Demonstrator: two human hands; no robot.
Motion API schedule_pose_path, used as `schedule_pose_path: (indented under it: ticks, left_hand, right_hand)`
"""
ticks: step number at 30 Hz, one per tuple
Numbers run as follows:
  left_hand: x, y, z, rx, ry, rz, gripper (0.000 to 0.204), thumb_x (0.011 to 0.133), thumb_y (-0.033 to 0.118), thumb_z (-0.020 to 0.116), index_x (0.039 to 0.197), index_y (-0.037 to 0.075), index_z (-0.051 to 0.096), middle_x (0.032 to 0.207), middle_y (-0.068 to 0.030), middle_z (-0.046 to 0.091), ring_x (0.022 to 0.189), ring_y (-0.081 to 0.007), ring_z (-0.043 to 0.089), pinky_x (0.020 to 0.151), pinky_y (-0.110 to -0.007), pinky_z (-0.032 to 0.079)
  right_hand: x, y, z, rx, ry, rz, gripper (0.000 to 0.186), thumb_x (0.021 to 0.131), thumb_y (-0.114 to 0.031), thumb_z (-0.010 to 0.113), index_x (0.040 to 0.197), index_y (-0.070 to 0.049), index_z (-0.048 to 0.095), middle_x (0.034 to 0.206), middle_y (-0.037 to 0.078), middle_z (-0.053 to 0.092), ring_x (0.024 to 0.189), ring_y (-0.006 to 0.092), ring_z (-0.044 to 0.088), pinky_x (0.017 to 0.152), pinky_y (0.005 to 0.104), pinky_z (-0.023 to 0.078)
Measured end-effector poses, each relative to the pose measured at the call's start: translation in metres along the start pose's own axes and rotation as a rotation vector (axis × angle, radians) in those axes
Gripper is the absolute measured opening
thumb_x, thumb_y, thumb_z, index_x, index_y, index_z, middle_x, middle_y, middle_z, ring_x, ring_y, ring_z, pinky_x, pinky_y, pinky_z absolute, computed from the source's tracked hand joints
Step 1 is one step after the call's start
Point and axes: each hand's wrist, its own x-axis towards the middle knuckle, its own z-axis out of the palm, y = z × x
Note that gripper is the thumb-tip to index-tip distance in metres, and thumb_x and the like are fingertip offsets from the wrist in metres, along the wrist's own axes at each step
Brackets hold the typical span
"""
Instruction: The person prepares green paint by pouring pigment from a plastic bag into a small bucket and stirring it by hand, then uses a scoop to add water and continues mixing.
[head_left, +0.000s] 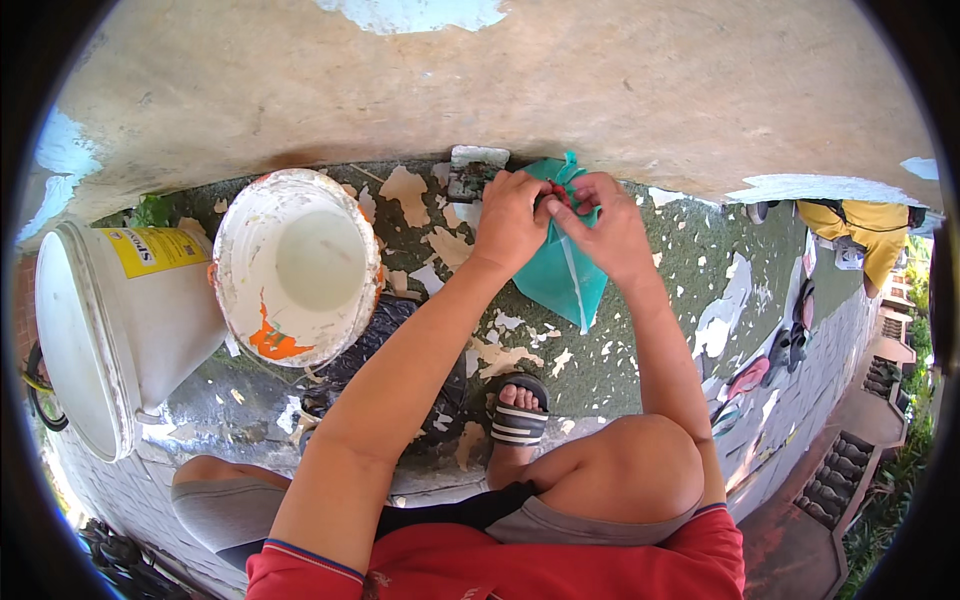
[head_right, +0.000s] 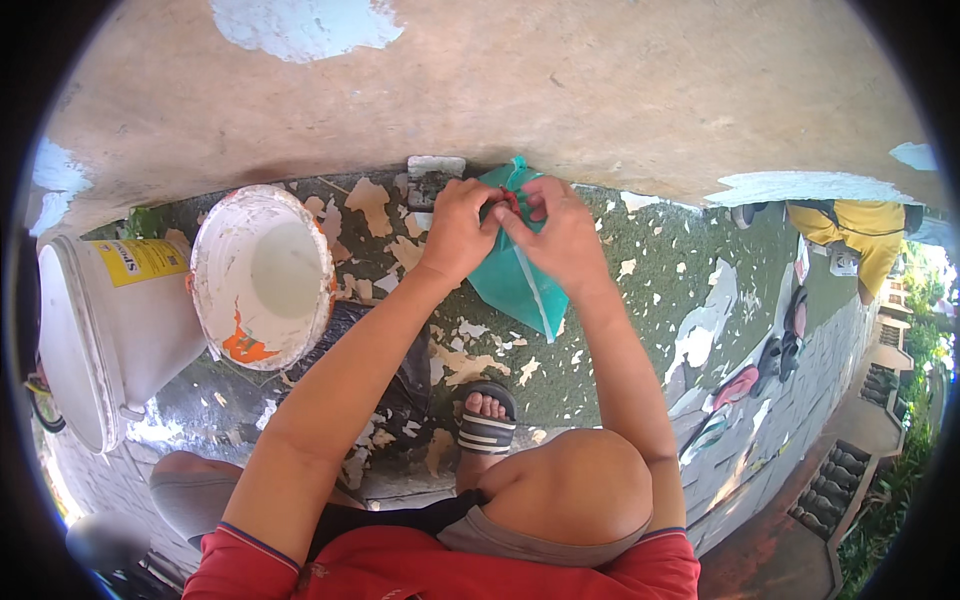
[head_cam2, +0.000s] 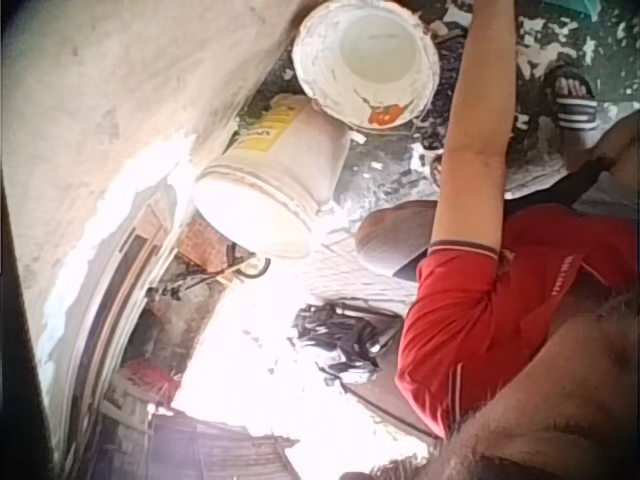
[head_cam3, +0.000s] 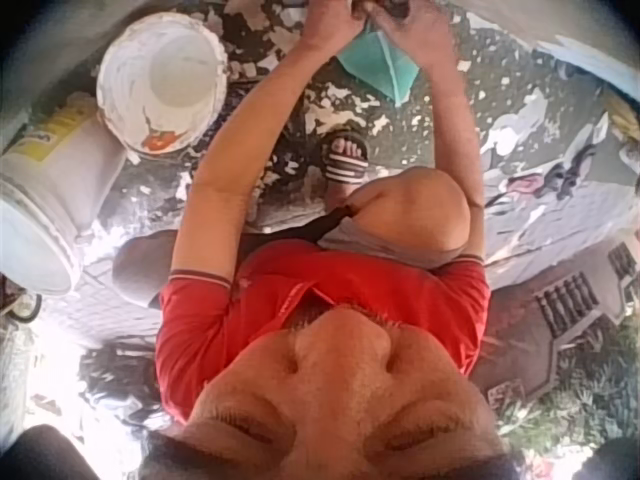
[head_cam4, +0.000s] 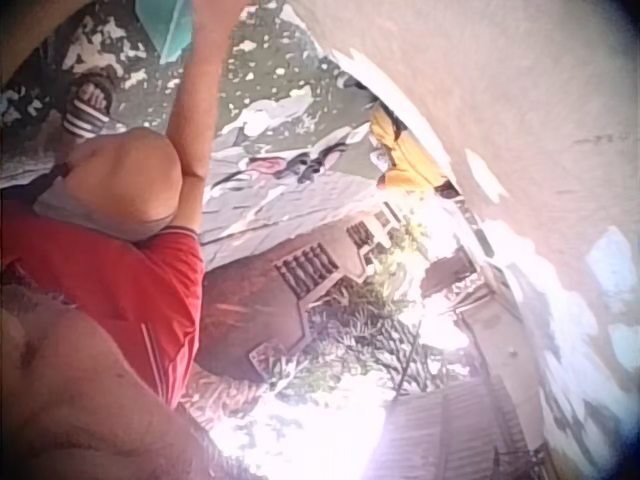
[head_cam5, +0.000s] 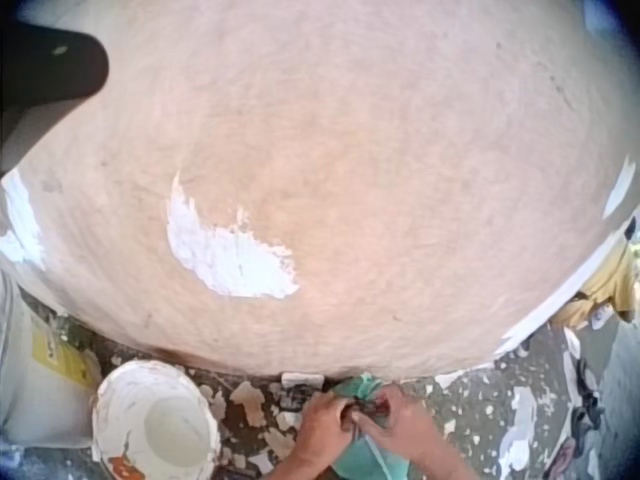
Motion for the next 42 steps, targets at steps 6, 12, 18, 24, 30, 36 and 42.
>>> schedule_pose_path:
  ticks: [6, 12, 18, 24, 30, 36, 42]
  left_hand:
    - [0.008, 0.007, -0.003, -0.062, -0.065, 0.003, 0.009, 0.083, 0.007, 0.071, 0.091, 0.004, 0.071, 0.087, -0.0092, 0.064, 0.087, -0.0321, 0.057, 0.081, -0.043, 0.046]
    - [0.012, 0.010, -0.001, -0.147, -0.127, 0.017, 0.011, 0.084, 0.008, 0.071, 0.093, 0.004, 0.071, 0.088, -0.0103, 0.064, 0.087, -0.0315, 0.057, 0.080, -0.041, 0.047]
    - [0.010, 0.010, -0.003, -0.234, -0.134, -0.169, 0.010, 0.085, 0.009, 0.070, 0.093, 0.004, 0.071, 0.090, -0.0102, 0.066, 0.087, -0.0311, 0.059, 0.080, -0.041, 0.047]
    - [0.012, 0.015, -0.003, -0.072, -0.123, -0.025, 0.007, 0.084, 0.007, 0.069, 0.090, 0.003, 0.071, 0.088, -0.0110, 0.064, 0.086, -0.0323, 0.057, 0.079, -0.043, 0.046]
    - [0.015, 0.016, -0.005, -0.024, -0.147, 0.065, 0.006, 0.082, 0.004, 0.067, 0.088, 0.003, 0.070, 0.084, -0.0108, 0.061, 0.088, -0.0324, 0.056, 0.082, -0.043, 0.045]
    - [0.013, 0.015, -0.007, 0.012, -0.180, 0.095, 0.008, 0.081, 0.002, 0.067, 0.089, 0.004, 0.068, 0.087, -0.0103, 0.061, 0.088, -0.0322, 0.056, 0.082, -0.043, 0.045]
    - [0.008, 0.019, -0.005, -0.074, -0.088, 0.119, 0.017, 0.081, 0.005, 0.068, 0.098, 0.006, 0.068, 0.091, -0.0102, 0.061, 0.092, -0.0313, 0.056, 0.083, -0.043, 0.046]
  right_hand:
    - [0.001, 0.030, 0.015, -0.031, 0.104, -0.035, 0.014, 0.094, -0.011, 0.064, 0.096, 0.003, 0.063, 0.089, 0.022, 0.066, 0.077, 0.0398, 0.065, 0.069, 0.0462, 0.052]
    - [0.013, 0.034, 0.011, 0.005, 0.146, 0.044, 0.015, 0.095, -0.012, 0.063, 0.092, 0.003, 0.062, 0.085, 0.021, 0.066, 0.073, 0.0357, 0.066, 0.066, 0.0445, 0.051]
    - [0.012, 0.025, 0.002, 0.135, 0.004, 0.193, 0.009, 0.091, -0.007, 0.064, 0.092, 0.001, 0.062, 0.087, 0.018, 0.064, 0.073, 0.0277, 0.066, 0.068, 0.0387, 0.053]
    - [0.011, 0.017, -0.015, -0.086, -0.018, -0.267, 0.013, 0.079, -0.001, 0.068, 0.091, -0.002, 0.062, 0.096, 0.012, 0.060, 0.085, 0.0311, 0.063, 0.074, 0.0401, 0.053]
    - [0.011, 0.015, -0.019, -0.186, -0.096, -0.259, 0.015, 0.076, -0.001, 0.067, 0.089, -0.002, 0.060, 0.095, 0.013, 0.059, 0.091, 0.0339, 0.061, 0.080, 0.0422, 0.051]
    - [0.009, 0.025, -0.006, -0.167, -0.171, -0.130, 0.017, 0.077, -0.007, 0.068, 0.088, -0.001, 0.057, 0.089, 0.015, 0.061, 0.083, 0.0358, 0.062, 0.075, 0.0433, 0.052]
    - [0.021, 0.040, -0.017, 0.042, -0.372, 0.038, 0.016, 0.080, -0.010, 0.066, 0.090, 0.001, 0.062, 0.083, 0.016, 0.067, 0.074, 0.0271, 0.065, 0.070, 0.0383, 0.053]
